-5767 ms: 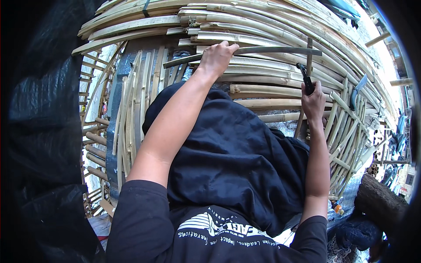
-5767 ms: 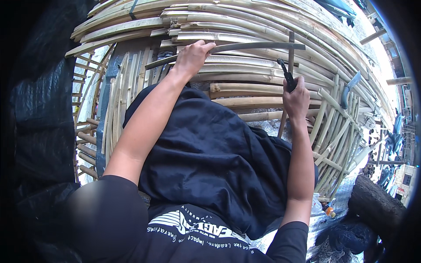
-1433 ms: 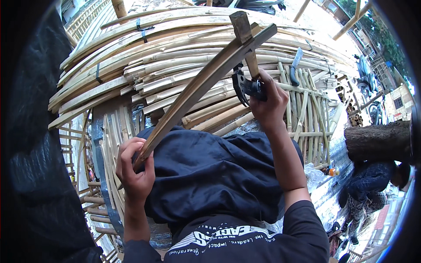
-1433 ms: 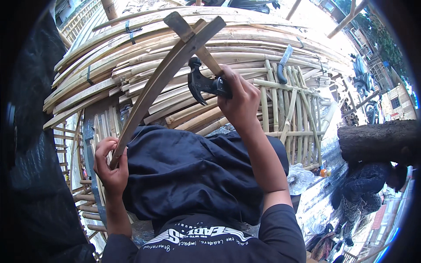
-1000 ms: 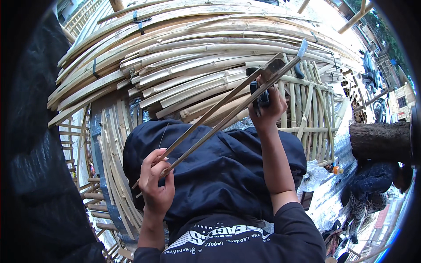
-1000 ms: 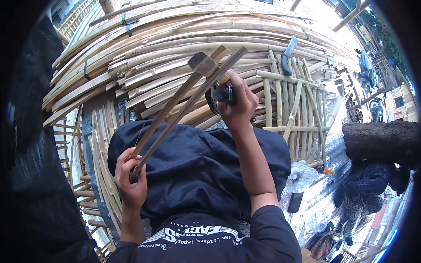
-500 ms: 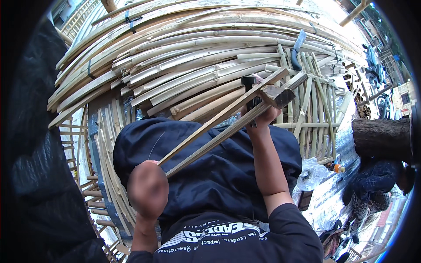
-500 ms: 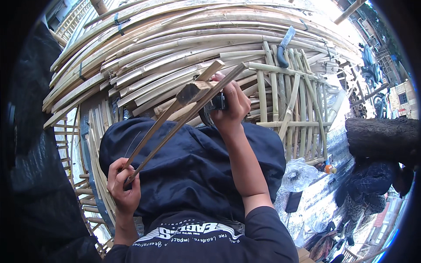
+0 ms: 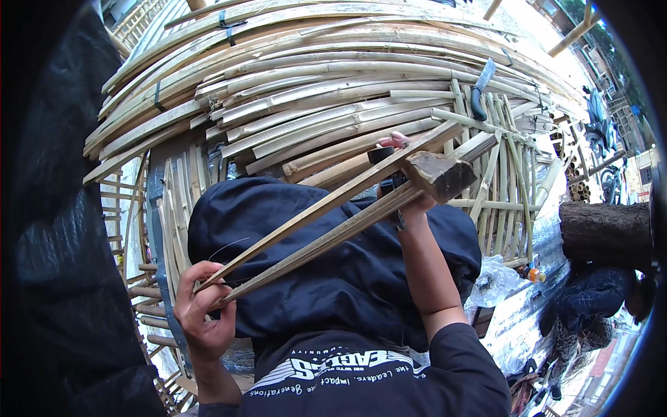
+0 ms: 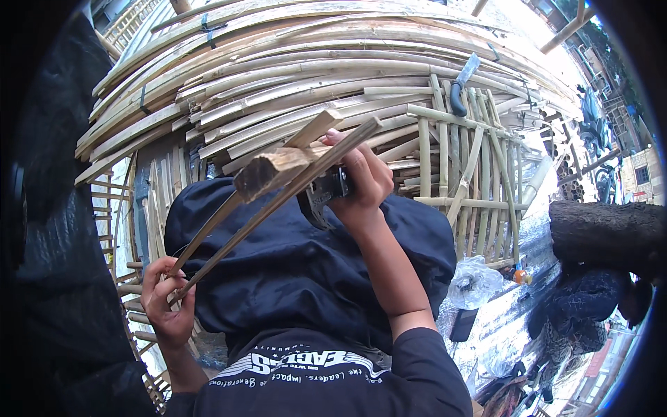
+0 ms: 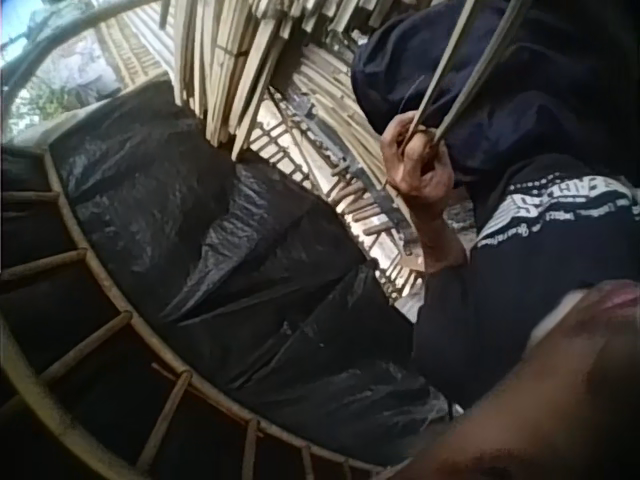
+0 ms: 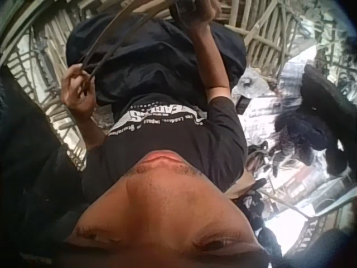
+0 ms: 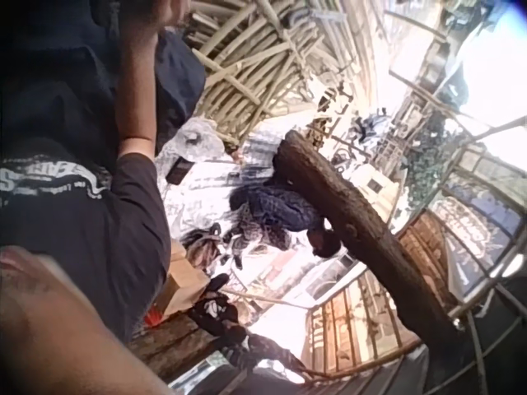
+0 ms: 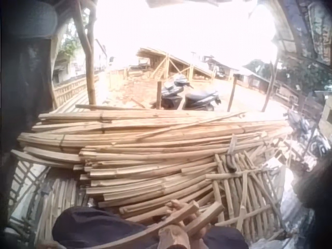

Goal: The person fits and hammers wooden slats into a frame structure, using a hammer to secure joints and moving individual pieces into place by hand.

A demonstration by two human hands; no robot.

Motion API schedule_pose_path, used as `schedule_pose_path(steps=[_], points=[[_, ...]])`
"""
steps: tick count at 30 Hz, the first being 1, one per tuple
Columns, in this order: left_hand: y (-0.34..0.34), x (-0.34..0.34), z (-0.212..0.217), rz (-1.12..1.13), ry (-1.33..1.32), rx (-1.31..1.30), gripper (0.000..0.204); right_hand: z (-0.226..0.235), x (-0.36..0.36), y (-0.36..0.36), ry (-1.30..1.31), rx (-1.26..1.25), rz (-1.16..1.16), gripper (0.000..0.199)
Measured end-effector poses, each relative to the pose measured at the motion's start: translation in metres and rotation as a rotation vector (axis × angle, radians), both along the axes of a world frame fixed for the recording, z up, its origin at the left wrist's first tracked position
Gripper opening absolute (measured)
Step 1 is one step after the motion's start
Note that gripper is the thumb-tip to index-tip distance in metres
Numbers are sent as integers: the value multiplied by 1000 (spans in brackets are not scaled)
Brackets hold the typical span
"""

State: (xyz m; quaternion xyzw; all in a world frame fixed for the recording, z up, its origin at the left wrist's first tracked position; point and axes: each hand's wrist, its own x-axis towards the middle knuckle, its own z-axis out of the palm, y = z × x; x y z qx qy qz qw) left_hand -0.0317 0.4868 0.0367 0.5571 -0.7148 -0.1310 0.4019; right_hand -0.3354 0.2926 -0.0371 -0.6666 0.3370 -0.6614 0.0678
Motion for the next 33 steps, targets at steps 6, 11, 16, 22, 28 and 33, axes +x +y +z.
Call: schedule_pose_path(steps=[6,11,16,22,28,33], points=[[1,-5,-5,14,2,-28,28,43,17,-12,186,-250,-201,39],[2,-29,-19,-7,76,-26,33,31,16,-25,217,-151,-204,50],[3,-45,-30,-51,71,34,33,19,8,-28,199,-93,-212,52],[0,-49,-33,-100,162,108,27,17,8,-27,141,-56,-191,50],[-8,-58,-35,-138,143,72,30,14,-5,-28,105,-66,-216,47],[-2,-65,-35,-120,123,77,32,17,-6,-26,110,-91,-199,62]])
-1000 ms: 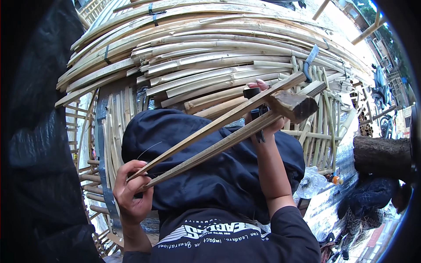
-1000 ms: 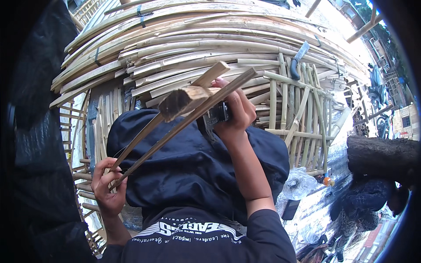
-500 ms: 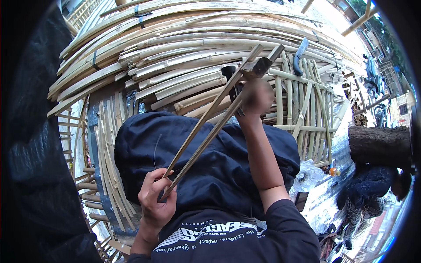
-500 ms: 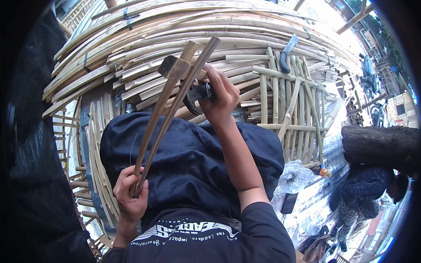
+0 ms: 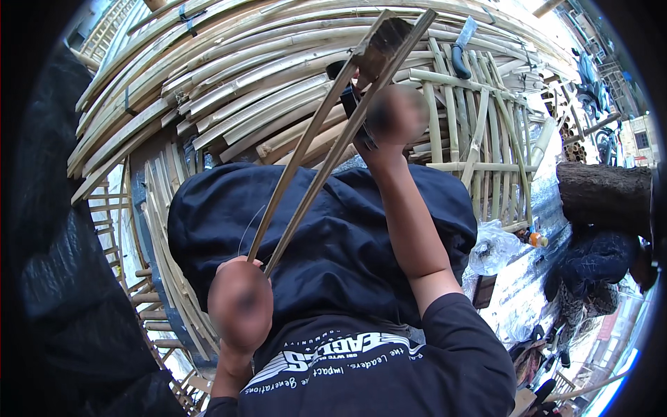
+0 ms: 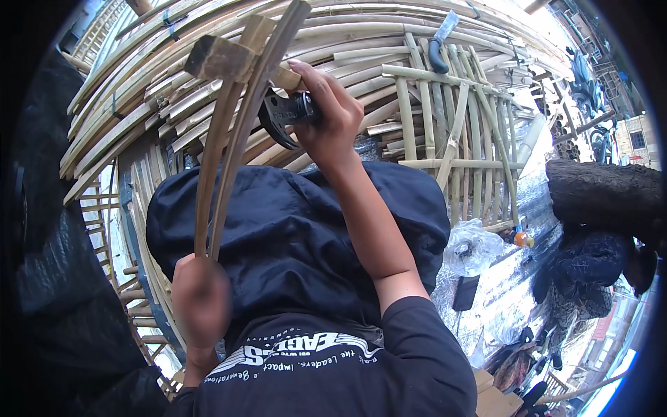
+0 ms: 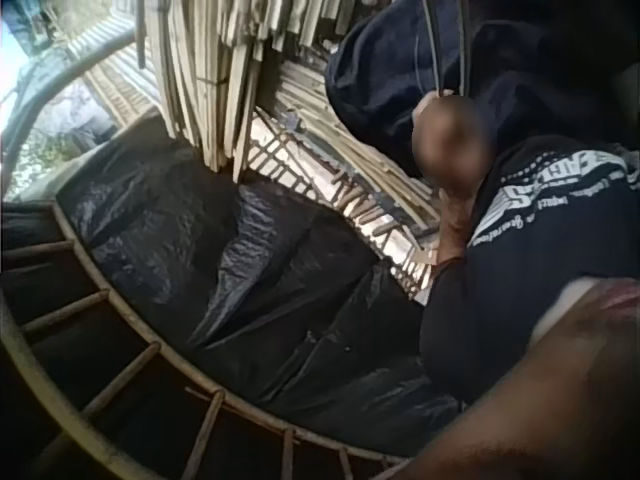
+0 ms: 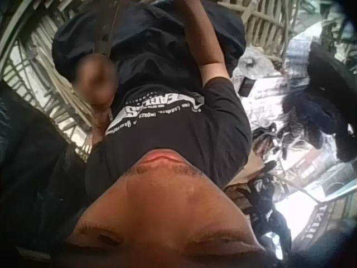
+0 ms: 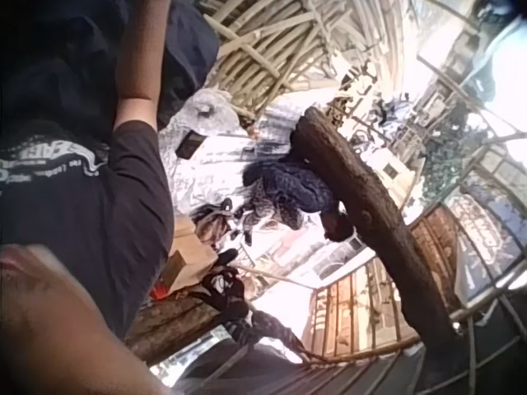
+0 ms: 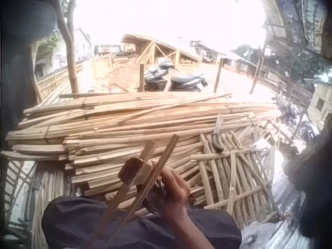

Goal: The person fits and hammers wooden slats into a frame structure, using a hammer to secure joints and moving individual pieces into place by hand.

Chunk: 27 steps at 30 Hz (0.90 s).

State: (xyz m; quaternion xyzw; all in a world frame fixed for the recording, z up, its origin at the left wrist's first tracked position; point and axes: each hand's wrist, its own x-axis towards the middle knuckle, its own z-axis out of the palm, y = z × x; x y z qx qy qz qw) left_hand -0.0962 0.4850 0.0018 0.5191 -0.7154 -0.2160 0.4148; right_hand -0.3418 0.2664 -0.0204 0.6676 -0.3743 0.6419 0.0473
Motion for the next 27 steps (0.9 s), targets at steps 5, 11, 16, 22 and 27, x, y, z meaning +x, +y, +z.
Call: schedule_pose_path(steps=[5,11,16,22,27], points=[[7,-8,-3,30,-30,-14,38,-2,-4,3,-5,4,31,66],[15,-13,-5,-10,-40,-50,42,-9,-5,5,-29,43,27,37],[21,-15,-12,-34,-17,-27,39,-18,-5,3,-35,17,53,42],[23,-21,-13,-63,-65,-64,37,-43,-11,-15,-212,-2,60,34],[25,-22,-19,-40,-17,-64,48,-28,-1,-2,-182,-5,30,20]])
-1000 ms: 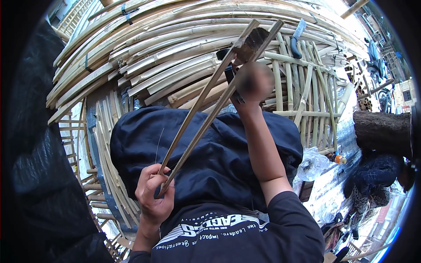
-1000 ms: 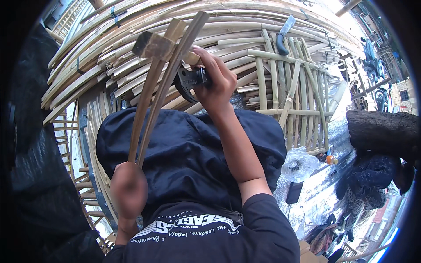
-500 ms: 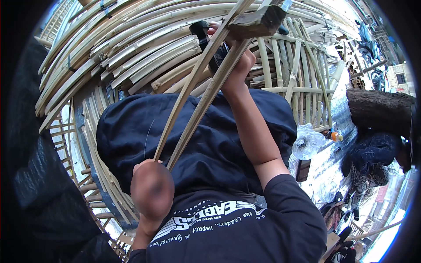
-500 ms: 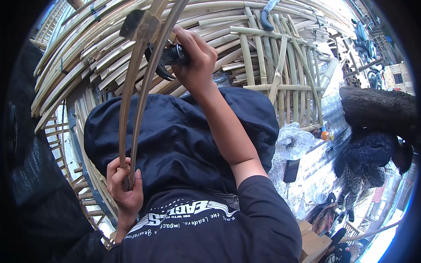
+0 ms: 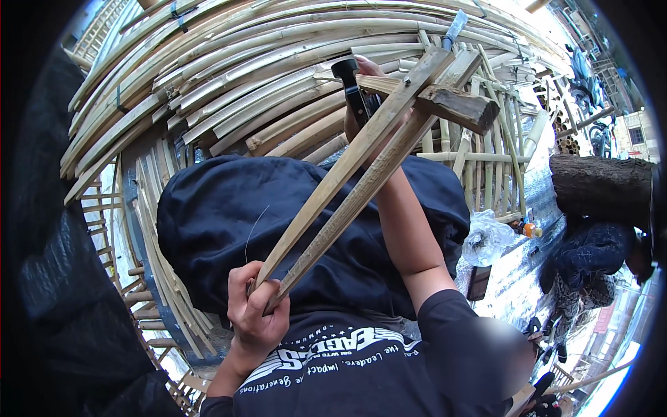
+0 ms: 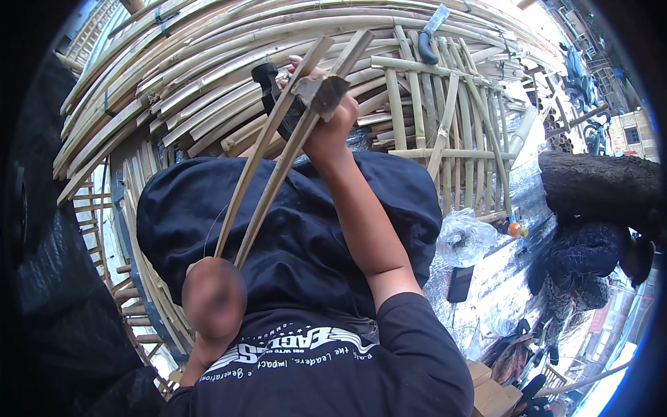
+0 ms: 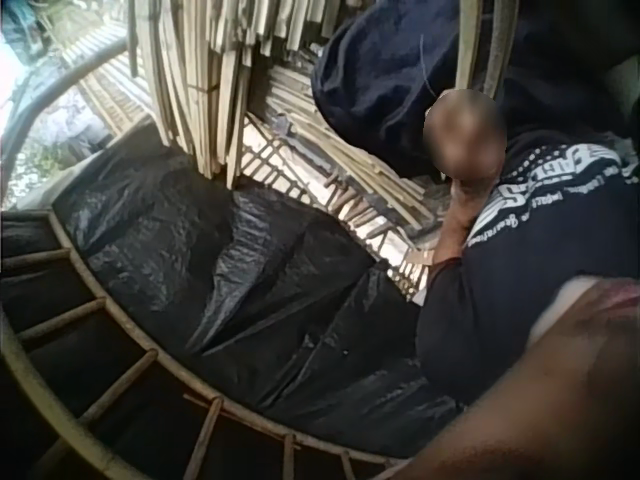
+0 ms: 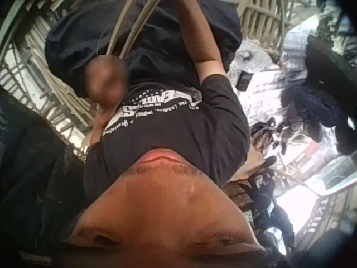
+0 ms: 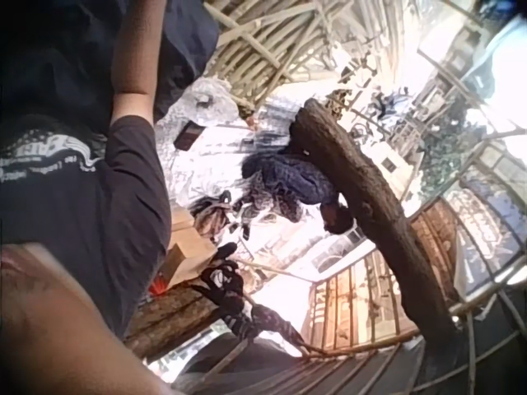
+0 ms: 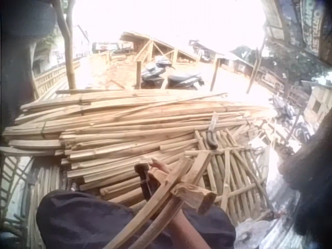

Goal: The person fits and hammers wooden slats into a frame structure, using a hammer to secure joints and moving individual pieces into place by hand.

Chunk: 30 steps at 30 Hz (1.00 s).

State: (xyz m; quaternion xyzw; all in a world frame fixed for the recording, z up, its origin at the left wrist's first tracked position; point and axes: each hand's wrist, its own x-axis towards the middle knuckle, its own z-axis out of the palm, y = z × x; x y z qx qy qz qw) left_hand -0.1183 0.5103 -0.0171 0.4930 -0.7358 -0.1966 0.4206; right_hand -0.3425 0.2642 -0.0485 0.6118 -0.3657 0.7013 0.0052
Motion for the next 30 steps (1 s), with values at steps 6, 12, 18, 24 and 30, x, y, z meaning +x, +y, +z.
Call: schedule_pose_path(steps=[6,12,18,24,30], points=[[-1,-1,-2,5,-18,-18,48,2,-4,4,26,39,-7,20],[-1,-2,1,-4,-41,-23,43,0,-4,2,-15,38,49,21],[0,-2,-1,-1,-34,-5,44,0,-6,6,-28,73,71,26],[-1,-2,0,0,-64,-16,38,-1,-5,6,-61,133,112,31],[-1,-3,-1,0,-61,-14,39,2,-6,8,29,66,74,34]])
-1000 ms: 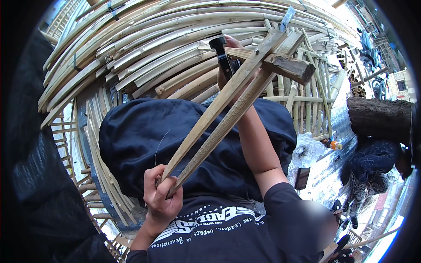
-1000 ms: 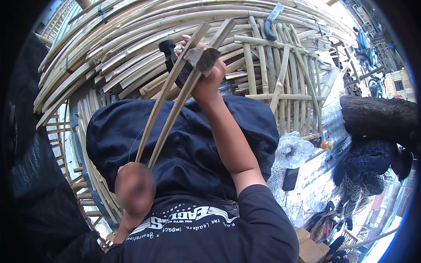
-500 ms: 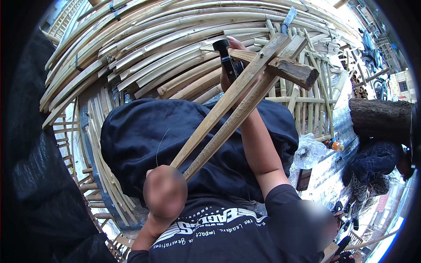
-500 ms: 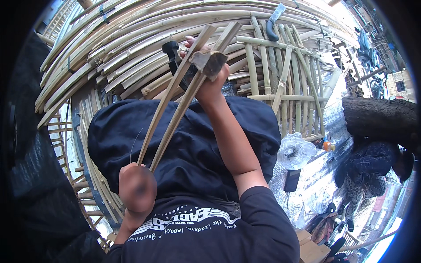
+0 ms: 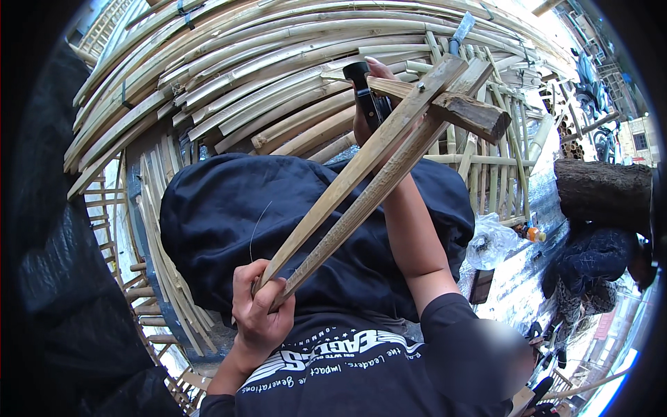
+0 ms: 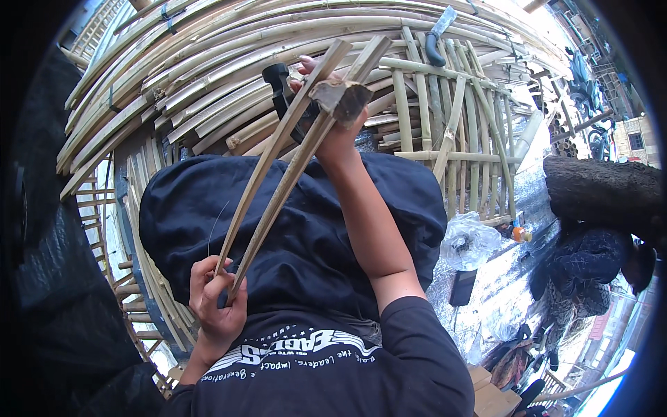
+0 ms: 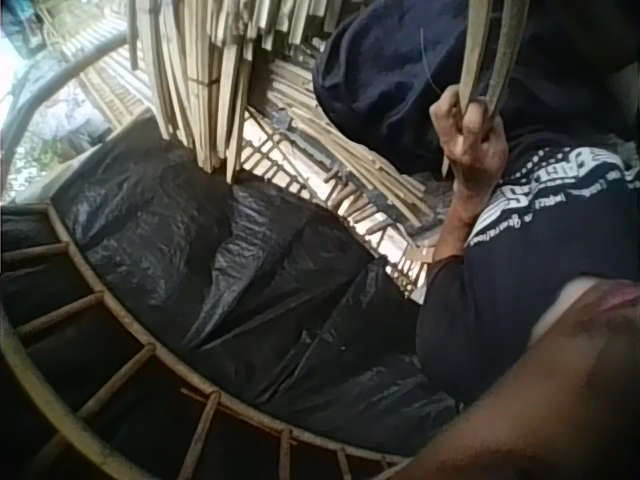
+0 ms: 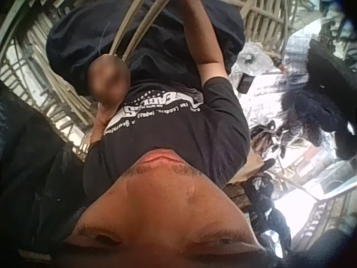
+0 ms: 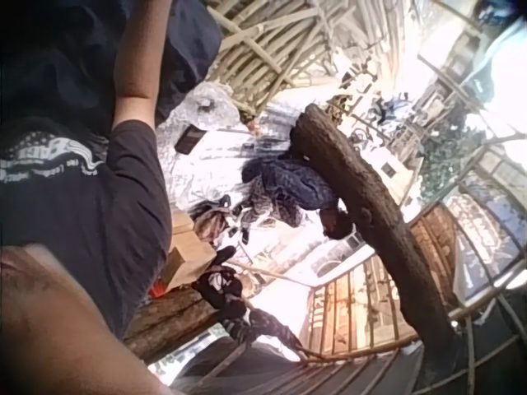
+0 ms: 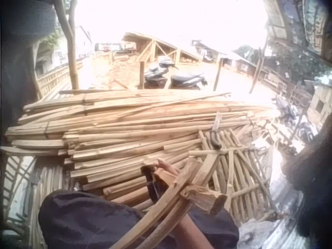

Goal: The person fits and hammers wooden slats into a frame structure, using a hammer to secure joints and moving individual pieces into place by hand.

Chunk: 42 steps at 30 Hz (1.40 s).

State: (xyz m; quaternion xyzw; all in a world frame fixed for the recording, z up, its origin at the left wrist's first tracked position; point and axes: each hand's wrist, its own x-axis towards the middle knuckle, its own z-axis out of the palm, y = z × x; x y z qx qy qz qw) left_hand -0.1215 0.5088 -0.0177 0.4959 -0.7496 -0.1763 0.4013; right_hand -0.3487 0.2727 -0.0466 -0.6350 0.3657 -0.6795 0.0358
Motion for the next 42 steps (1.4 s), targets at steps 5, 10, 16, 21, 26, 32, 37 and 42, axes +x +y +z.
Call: schedule_pose_path(steps=[5,10,16,21,26,32,37,42], points=[[0,1,0,-2,1,-3,40,-6,-2,1,-55,76,60,40],[0,1,0,-8,3,0,39,-8,1,0,-64,86,113,46],[0,2,-2,-11,-3,-17,39,-10,4,-4,-29,82,39,39],[1,2,-2,-6,8,-16,39,-9,6,-2,-82,122,61,36],[1,2,0,-5,1,-14,39,-8,5,-1,-53,106,49,36],[4,4,2,-2,1,5,38,-4,4,3,-98,109,74,38],[10,12,4,7,-16,14,38,6,1,3,114,-63,-184,38],[11,14,0,11,-30,-1,39,4,-1,0,65,-166,-117,37]])
